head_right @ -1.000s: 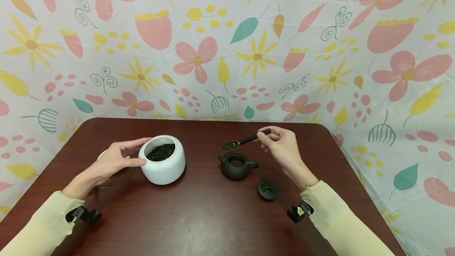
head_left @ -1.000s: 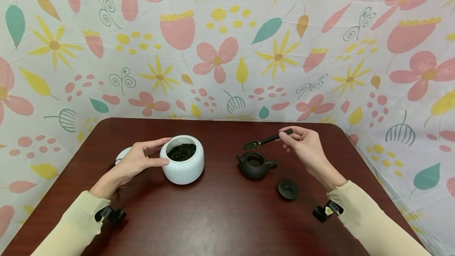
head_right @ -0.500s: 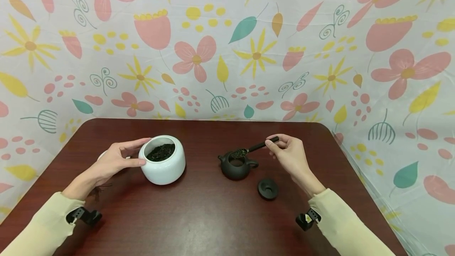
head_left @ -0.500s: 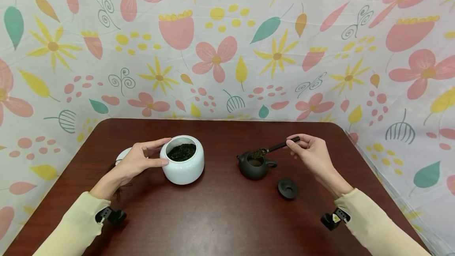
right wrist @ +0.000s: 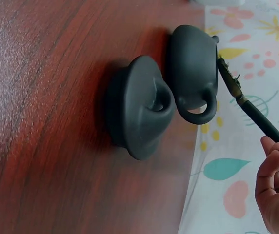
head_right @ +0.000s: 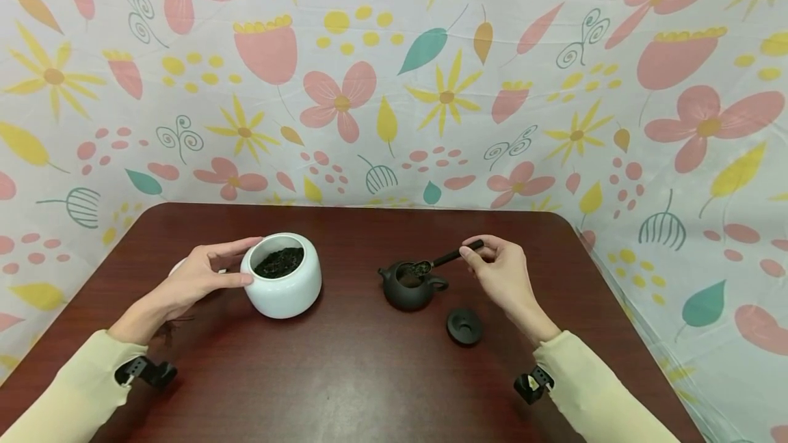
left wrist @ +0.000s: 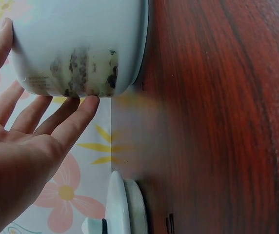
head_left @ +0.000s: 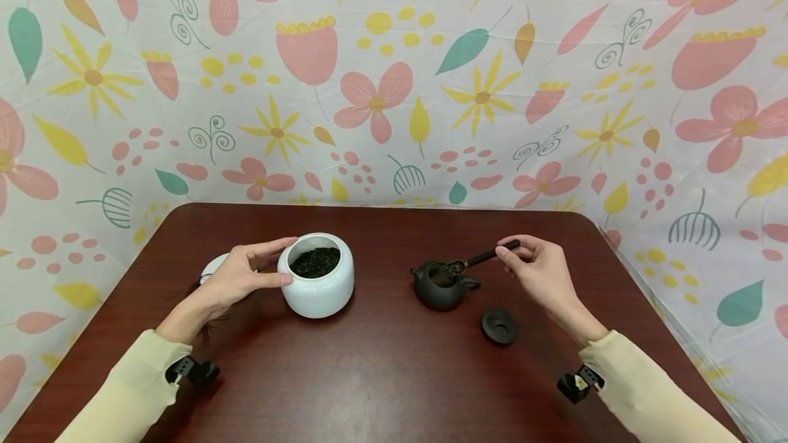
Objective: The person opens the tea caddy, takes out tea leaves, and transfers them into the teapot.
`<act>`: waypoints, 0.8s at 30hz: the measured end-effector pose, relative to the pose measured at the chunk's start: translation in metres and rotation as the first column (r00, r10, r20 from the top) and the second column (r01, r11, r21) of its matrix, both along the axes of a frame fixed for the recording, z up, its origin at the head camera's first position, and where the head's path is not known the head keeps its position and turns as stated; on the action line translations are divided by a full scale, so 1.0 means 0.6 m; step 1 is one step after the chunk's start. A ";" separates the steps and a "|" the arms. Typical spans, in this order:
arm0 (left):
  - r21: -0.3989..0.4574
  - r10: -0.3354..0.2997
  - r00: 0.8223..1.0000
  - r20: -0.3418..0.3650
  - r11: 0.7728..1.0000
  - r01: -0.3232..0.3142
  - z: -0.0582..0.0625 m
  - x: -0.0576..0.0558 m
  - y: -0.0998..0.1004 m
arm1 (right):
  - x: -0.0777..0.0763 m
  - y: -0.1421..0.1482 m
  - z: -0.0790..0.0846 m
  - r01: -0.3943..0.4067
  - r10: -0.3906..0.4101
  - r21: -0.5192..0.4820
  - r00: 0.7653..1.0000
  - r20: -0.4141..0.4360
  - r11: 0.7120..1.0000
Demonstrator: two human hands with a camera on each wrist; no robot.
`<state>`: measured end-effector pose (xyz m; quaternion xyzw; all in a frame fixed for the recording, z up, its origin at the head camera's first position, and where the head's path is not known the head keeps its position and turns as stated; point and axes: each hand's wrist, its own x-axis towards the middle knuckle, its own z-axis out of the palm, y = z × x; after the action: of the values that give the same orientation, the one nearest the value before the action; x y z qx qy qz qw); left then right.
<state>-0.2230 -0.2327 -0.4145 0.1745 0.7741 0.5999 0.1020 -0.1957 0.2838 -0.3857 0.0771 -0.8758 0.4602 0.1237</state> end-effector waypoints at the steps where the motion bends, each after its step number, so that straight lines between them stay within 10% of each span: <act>1: -0.001 0.000 1.000 0.000 1.000 0.000 0.000 0.000 0.000 | 0.000 -0.001 0.000 0.000 0.001 0.012 1.000 -0.015 1.000; 24: 0.001 -0.005 1.000 -0.006 1.000 0.005 -0.002 -0.002 -0.001 | 0.001 -0.023 0.010 0.009 0.041 0.198 0.968 -0.246 0.980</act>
<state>-0.2240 -0.2334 -0.4156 0.1782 0.7739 0.5993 0.1009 -0.1952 0.2701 -0.3796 0.1534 -0.8939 0.3589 0.2206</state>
